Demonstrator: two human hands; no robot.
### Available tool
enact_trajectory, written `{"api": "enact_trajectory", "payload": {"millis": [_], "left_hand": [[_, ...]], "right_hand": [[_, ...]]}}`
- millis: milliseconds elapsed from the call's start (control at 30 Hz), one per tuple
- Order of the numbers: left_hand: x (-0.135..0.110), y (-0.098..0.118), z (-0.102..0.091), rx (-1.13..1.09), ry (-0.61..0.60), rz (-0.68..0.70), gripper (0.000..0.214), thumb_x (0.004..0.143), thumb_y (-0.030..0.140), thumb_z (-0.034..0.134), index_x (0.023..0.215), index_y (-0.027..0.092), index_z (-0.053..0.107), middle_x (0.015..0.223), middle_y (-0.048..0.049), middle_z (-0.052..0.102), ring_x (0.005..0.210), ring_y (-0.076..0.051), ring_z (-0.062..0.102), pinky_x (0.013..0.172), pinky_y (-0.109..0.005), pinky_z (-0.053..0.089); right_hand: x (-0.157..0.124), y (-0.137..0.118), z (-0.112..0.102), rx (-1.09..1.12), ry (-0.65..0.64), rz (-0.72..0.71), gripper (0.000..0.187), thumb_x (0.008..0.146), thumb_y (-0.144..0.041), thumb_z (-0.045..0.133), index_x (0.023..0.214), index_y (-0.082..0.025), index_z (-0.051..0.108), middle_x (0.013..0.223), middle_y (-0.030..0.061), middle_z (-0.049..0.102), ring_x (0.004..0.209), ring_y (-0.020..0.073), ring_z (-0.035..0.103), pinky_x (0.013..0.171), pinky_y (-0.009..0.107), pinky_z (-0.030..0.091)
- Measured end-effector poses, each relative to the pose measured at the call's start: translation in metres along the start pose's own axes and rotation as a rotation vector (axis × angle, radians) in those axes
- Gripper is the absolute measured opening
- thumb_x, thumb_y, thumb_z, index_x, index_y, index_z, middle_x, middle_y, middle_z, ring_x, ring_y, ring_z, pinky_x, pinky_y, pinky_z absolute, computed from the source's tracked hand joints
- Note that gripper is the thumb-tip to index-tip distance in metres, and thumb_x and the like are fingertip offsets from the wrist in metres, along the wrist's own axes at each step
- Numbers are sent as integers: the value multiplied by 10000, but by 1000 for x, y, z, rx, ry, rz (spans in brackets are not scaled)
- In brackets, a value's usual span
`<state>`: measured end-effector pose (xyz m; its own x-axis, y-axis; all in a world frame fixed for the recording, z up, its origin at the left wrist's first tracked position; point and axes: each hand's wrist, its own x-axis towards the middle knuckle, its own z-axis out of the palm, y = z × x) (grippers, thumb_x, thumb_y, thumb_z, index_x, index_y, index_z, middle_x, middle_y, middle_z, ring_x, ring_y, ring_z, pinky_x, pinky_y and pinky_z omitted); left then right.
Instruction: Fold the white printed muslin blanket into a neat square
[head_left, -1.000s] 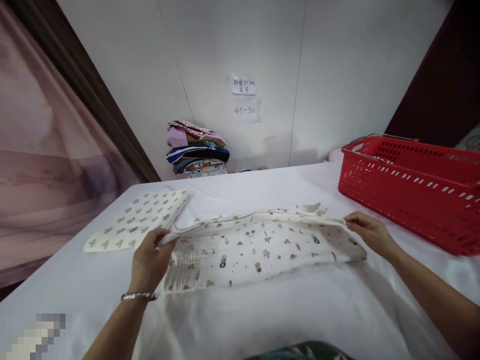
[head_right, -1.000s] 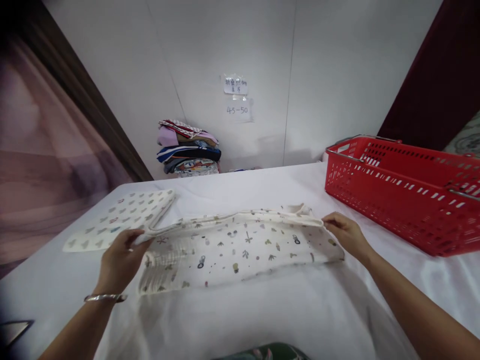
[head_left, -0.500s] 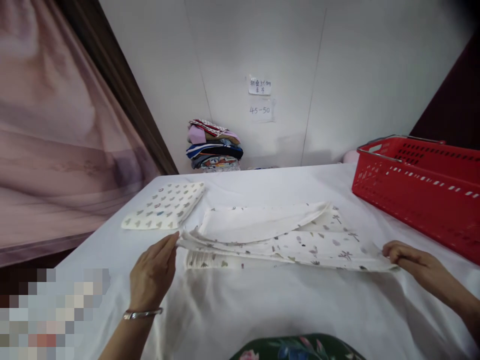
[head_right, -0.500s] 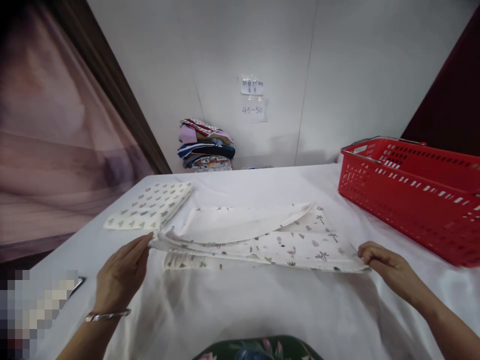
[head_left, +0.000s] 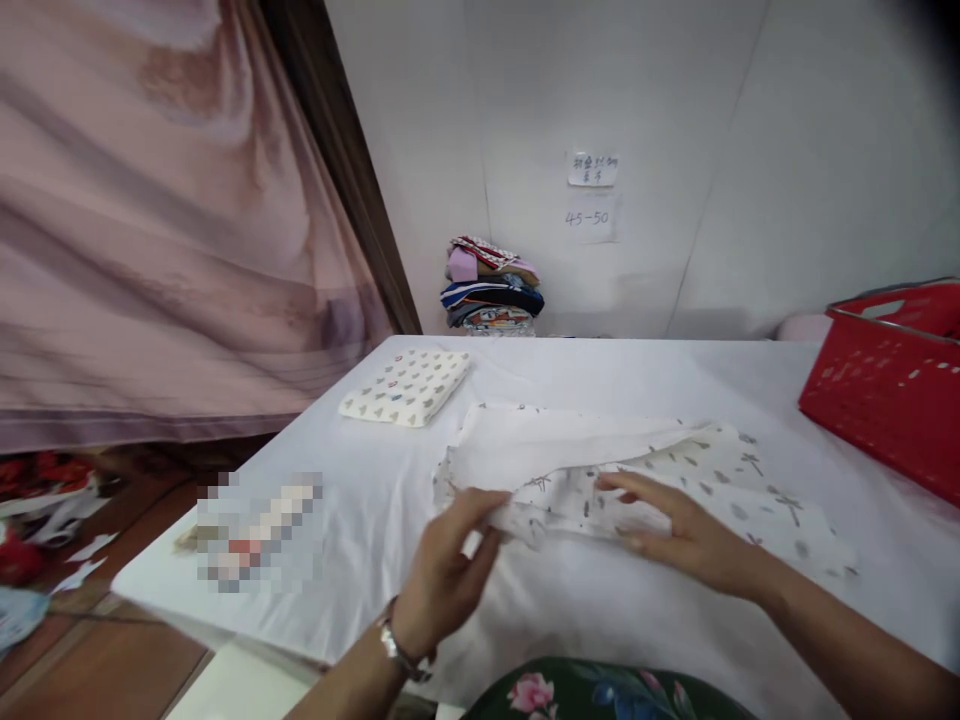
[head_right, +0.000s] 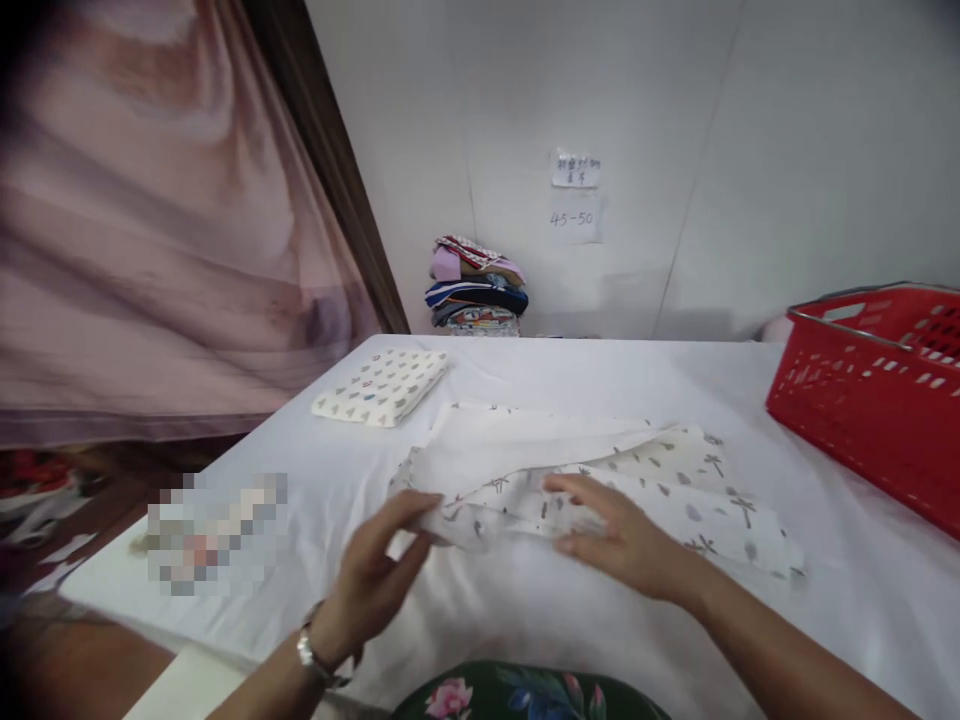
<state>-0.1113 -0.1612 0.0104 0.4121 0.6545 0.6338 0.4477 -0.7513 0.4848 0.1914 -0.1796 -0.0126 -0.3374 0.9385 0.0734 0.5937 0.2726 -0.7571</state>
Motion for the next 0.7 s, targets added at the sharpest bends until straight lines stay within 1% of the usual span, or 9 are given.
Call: {"api": "enact_trajectory", "payload": {"millis": [67, 100, 200, 267, 333, 433, 533, 600, 700], "left_hand": [[-2, 9, 14, -67, -70, 50, 342, 801, 76, 479, 1100, 240, 504, 913, -27, 635, 798, -125, 604, 705, -236, 491], [-1, 13, 18, -106, -84, 72, 332, 799, 71, 470, 1084, 237, 510, 902, -29, 638, 812, -132, 604, 714, -248, 489], [6, 18, 19, -270, -148, 43, 269, 798, 111, 484, 1040, 213, 539, 869, -38, 642, 795, -144, 602, 702, -265, 482], [14, 13, 11, -409, -325, -61, 236, 803, 202, 536, 1038, 193, 552, 856, -42, 648, 763, -141, 603, 665, -248, 479], [20, 0, 3, -456, -530, -192, 261, 823, 306, 536, 1053, 184, 559, 872, -43, 653, 744, -136, 604, 629, -234, 478], [25, -32, 2, -165, -603, -263, 350, 795, 364, 557, 1109, 209, 555, 1062, -58, 618, 906, -173, 585, 751, -290, 484], [24, -66, 17, 214, -720, -229, 587, 624, 380, 699, 1166, 226, 535, 1248, -77, 517, 1143, -259, 467, 948, -387, 393], [24, -82, 29, 367, -814, -248, 506, 641, 368, 673, 1114, 223, 568, 1210, -79, 543, 1132, -269, 477, 926, -392, 404], [37, -99, 37, 453, -809, -294, 224, 750, 319, 542, 924, 208, 628, 1017, -69, 630, 977, -247, 562, 807, -357, 449]], "right_hand": [[14, -25, 26, -11, -106, -164, 673, 768, -467, 584, 1366, -294, 329, 1374, 63, 398, 1223, 253, 395, 1005, 409, 338], [19, -35, 38, -11, -140, -233, 637, 774, -462, 581, 1345, -278, 366, 1349, 69, 424, 1217, 248, 396, 1014, 409, 323], [29, -54, 63, 38, -148, -336, 289, 877, -397, 440, 1050, -223, 594, 1092, 63, 583, 1038, 195, 512, 915, 347, 401], [28, -57, 70, 65, -143, -335, 305, 911, -364, 365, 844, -194, 609, 915, 54, 600, 899, 169, 540, 818, 308, 434], [23, -55, 70, 76, -182, -306, 317, 913, -367, 357, 775, -184, 575, 823, 45, 579, 807, 156, 531, 746, 286, 436], [15, -52, 67, 103, -254, -250, 312, 916, -366, 351, 732, -180, 519, 750, 24, 546, 707, 131, 498, 666, 256, 413], [12, -55, 66, 100, -318, -243, 317, 914, -363, 354, 677, -177, 453, 716, 11, 515, 669, 115, 466, 637, 241, 381], [12, -60, 65, 78, -350, -263, 318, 912, -349, 353, 654, -178, 425, 682, 3, 486, 647, 109, 444, 620, 235, 362], [10, -65, 56, 46, -363, -268, 310, 911, -339, 351, 667, -181, 460, 668, 8, 488, 646, 116, 452, 621, 238, 368]]}}
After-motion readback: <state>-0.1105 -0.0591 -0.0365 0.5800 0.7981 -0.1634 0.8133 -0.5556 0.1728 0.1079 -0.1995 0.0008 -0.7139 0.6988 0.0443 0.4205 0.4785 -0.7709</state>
